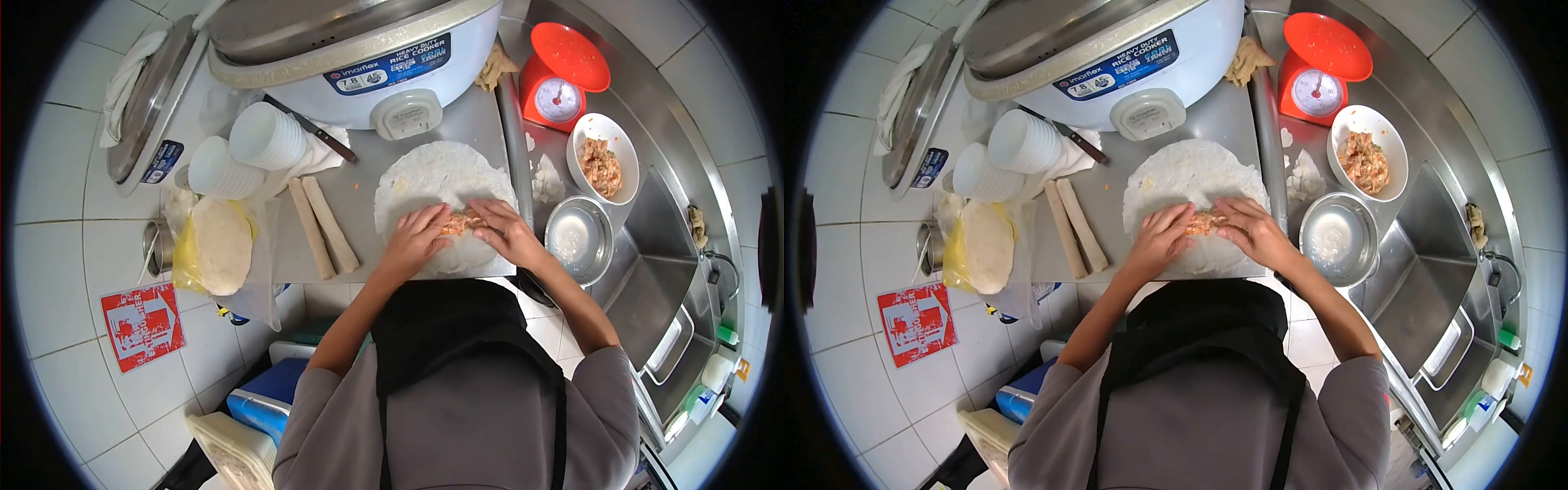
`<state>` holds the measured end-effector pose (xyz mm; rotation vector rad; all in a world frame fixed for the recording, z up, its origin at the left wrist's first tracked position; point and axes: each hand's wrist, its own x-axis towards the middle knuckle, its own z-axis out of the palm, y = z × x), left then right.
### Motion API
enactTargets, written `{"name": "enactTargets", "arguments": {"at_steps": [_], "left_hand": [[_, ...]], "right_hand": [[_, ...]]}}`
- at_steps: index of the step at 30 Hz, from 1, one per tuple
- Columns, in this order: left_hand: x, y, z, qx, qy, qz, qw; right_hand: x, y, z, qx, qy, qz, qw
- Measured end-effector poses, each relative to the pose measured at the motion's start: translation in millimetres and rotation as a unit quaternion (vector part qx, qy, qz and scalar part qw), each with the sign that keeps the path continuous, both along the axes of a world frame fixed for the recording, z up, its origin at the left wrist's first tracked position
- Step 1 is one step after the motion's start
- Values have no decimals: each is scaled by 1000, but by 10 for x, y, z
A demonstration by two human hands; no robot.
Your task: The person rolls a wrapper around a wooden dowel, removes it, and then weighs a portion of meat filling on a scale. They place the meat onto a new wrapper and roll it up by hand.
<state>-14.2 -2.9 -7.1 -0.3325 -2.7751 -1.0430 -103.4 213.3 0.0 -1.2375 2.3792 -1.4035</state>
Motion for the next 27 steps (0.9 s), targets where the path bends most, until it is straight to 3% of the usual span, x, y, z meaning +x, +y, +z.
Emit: {"name": "enactTargets", "arguments": {"at_steps": [2,6,13,22,25,27], "left_hand": [[-65,103,-178,-64,69,-15,995],[-156,259,-182,-45,88,-8,995],[-168,208,-233,23,60,-7,998],[5,-132,-56,106,-36,9,994],[54,-358,-169,109,-55,-9,992],[72,-403,-229,83,-39,-38,995]], "right_hand": [[21,16,-119,-2,-15,16,1000],[27,20,-135,-39,-57,21,997],[15,-59,-137,-16,37,-9,999],[-77,-8,-66,11,18,21,1000],[-50,30,-73,12,-71,17,997],[-110,31,-131,5,50,38,998]]}}
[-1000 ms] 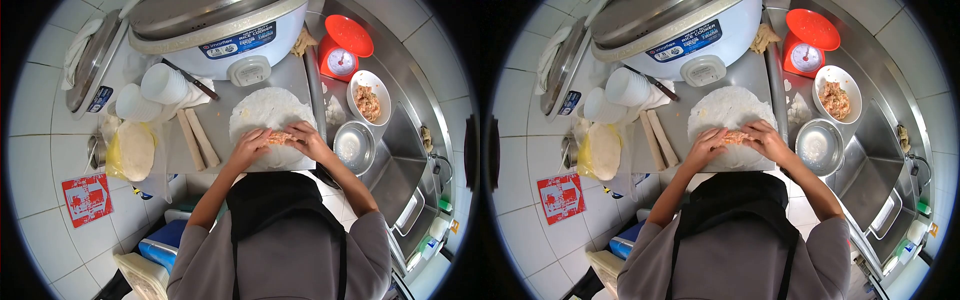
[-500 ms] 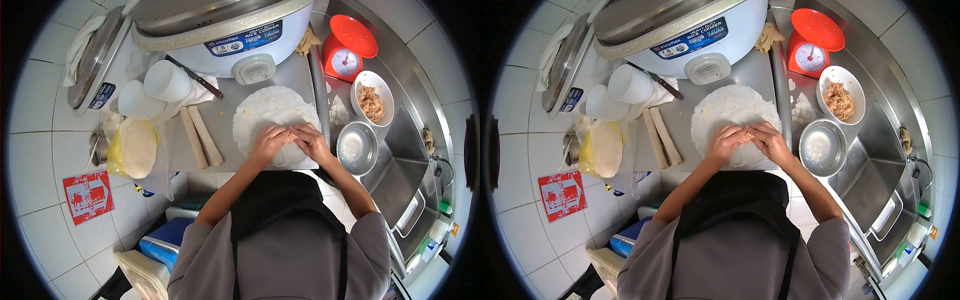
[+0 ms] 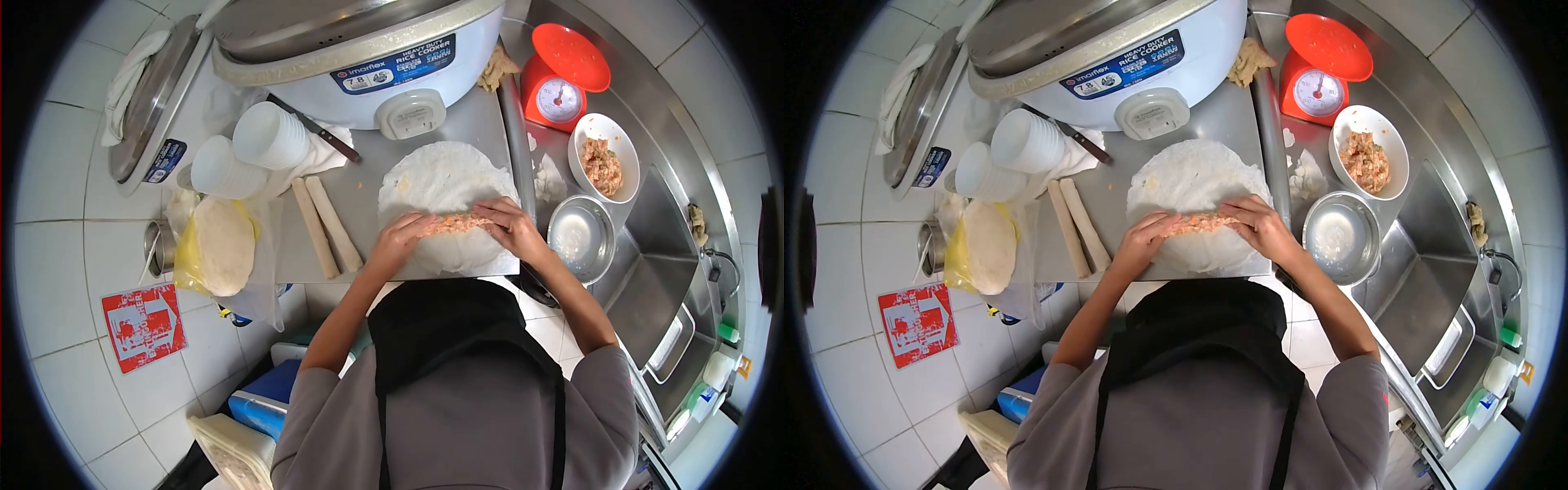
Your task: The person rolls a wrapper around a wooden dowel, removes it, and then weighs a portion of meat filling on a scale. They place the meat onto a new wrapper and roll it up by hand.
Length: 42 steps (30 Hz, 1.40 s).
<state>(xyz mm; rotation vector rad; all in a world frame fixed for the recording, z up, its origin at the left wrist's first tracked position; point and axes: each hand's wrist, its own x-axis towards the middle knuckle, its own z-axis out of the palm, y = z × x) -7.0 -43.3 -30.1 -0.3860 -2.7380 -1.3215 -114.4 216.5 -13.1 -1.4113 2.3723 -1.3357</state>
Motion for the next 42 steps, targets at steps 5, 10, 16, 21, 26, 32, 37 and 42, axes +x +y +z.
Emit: {"name": "enactTargets", "arguments": {"at_steps": [5,10,16,21,26,32,37,42], "left_hand": [[13,257,264,-89,44,57,993],[-184,536,86,-122,104,51,986],[-292,645,30,-161,102,42,981],[-325,655,23,-175,106,53,977],[-202,561,18,-97,109,61,987],[-126,361,171,-49,79,61,994],[-43,50,71,-27,23,25,999],[37,144,279,-6,-17,70,997]], "right_hand": [[68,-44,189,38,-73,-34,996],[27,-8,97,20,-61,-37,997],[11,-6,77,-5,-80,-6,997],[36,-67,51,13,-61,-37,997],[83,-96,44,29,-26,-41,998],[40,-103,125,16,-14,-27,999],[-55,47,73,50,-19,2,999],[-36,47,217,62,-59,-7,996]]}}
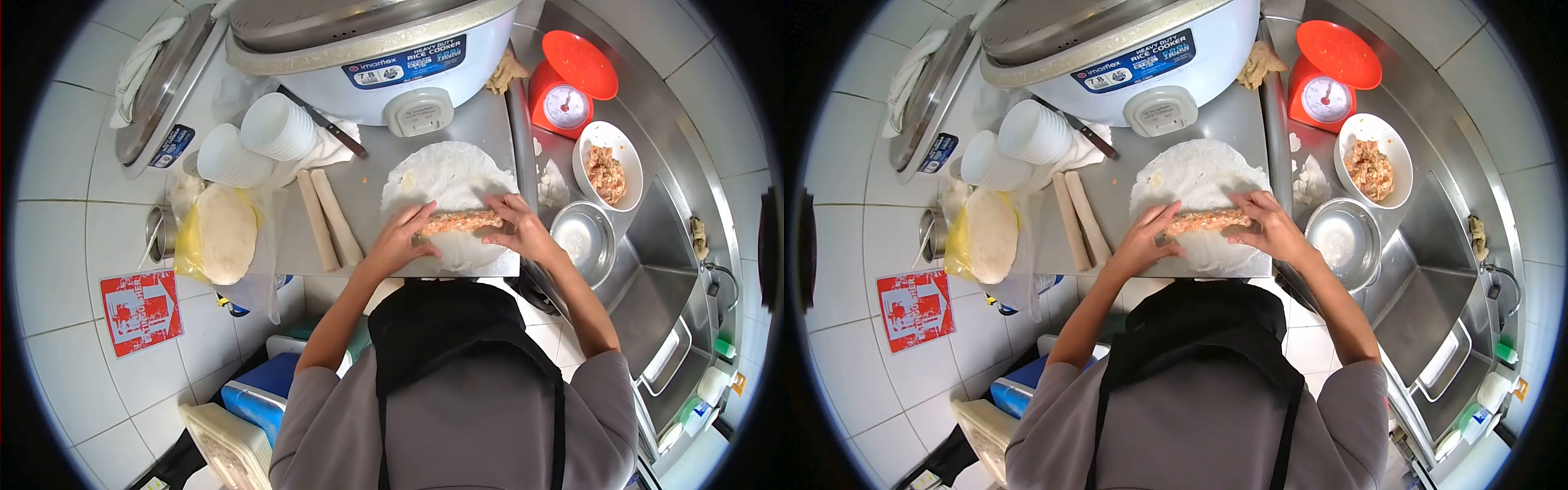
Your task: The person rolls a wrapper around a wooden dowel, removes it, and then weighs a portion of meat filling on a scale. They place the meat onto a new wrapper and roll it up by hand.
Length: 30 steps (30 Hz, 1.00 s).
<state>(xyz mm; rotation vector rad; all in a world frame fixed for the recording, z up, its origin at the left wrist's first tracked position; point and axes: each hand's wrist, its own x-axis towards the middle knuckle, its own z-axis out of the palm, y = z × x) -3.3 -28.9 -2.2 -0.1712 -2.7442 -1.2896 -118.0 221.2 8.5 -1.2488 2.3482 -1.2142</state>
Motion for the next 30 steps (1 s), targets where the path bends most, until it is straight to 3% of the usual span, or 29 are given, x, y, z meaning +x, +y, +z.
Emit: {"name": "enactTargets", "arguments": {"at_steps": [6,13,19,21,22,24,26,27,30], "left_hand": [[-142,130,-119,-64,82,-52,993],[-204,31,-262,-8,132,-76,988],[-109,-70,-96,0,78,-65,995],[-33,-68,75,111,-59,-7,992],[-33,-107,20,112,-59,-6,992],[-36,-193,-166,31,18,-59,998],[-32,-246,-288,14,28,-60,998],[-40,-266,-302,-5,36,-61,997],[-28,-38,112,-82,82,2,993]], "right_hand": [[82,-183,-99,10,85,0,996],[85,-284,-132,-19,90,11,996],[17,-276,-137,-27,52,34,998],[28,-219,-29,-35,38,-11,999],[15,-188,-55,-34,37,-11,999],[-30,-99,-137,-5,-4,-3,1000],[-72,-52,-159,11,32,20,999],[-47,-67,-53,7,-3,6,1000],[-37,-43,38,8,-8,-7,1000]]}}
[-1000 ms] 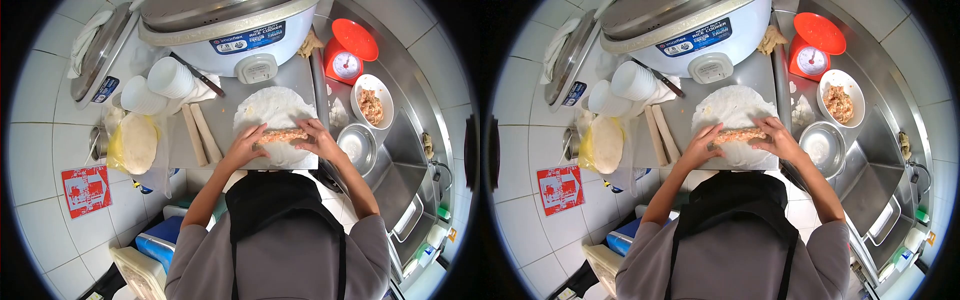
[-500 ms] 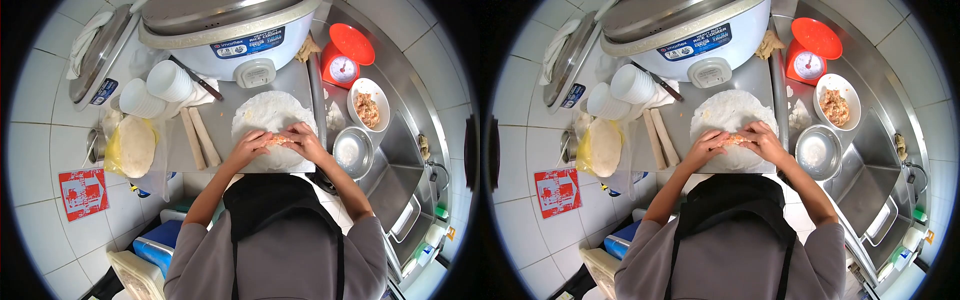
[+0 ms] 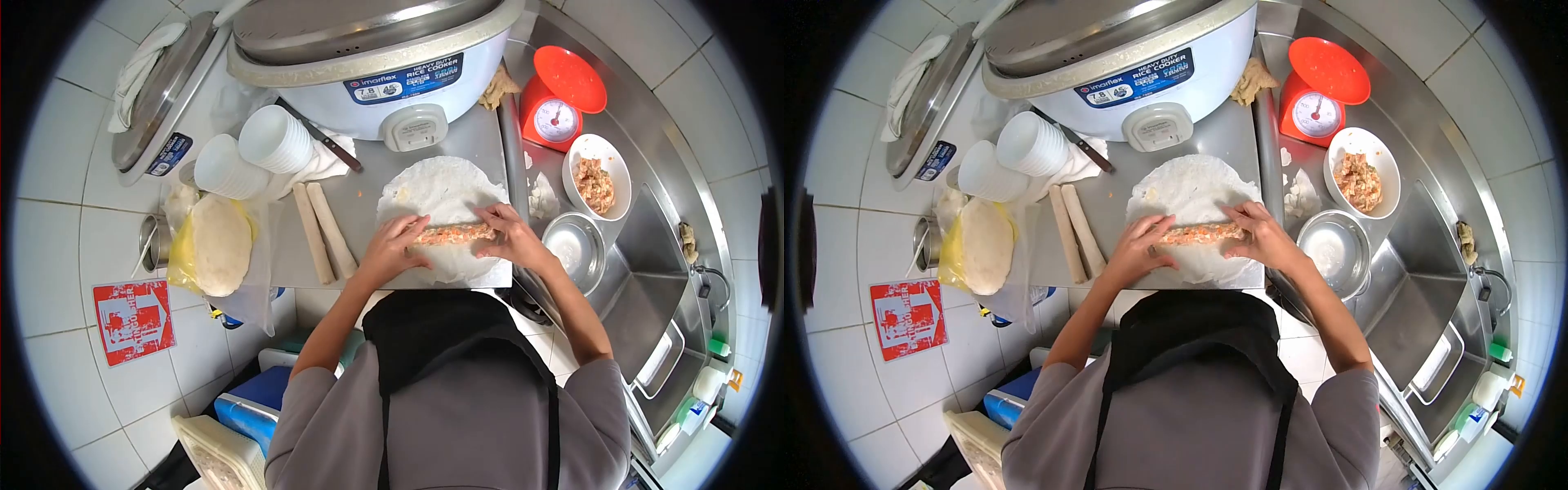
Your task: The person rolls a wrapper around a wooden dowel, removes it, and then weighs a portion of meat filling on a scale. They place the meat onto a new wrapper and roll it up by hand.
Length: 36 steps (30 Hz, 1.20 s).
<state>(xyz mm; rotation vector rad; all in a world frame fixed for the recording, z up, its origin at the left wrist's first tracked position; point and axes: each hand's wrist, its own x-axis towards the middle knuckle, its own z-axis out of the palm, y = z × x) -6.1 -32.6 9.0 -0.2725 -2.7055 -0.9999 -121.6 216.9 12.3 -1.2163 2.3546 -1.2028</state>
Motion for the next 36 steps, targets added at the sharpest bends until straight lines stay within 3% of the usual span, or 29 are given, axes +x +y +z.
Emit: {"name": "enactTargets", "arguments": {"at_steps": [3,10,15,17,19,26,31,36], "left_hand": [[-144,161,-99,-49,1,-51,997],[-345,457,-219,-83,41,-17,996],[-455,676,-259,-116,-10,-24,993],[-470,700,-244,-58,-4,-32,998],[-476,724,-245,1,0,-39,999],[-521,869,-233,10,-37,-30,999],[-565,1008,-253,2,11,-27,1000],[-580,1039,-292,-93,39,15,995]], "right_hand": [[15,21,-140,8,22,2,1000],[-15,87,-60,-7,4,-6,1000],[-42,127,-96,12,5,9,1000],[-45,148,11,12,-11,1,1000],[-4,211,158,19,-108,-73,991],[210,115,-142,-33,-80,-221,971],[224,222,-94,-41,-117,-240,963],[204,169,-40,-53,-117,-210,969]]}}
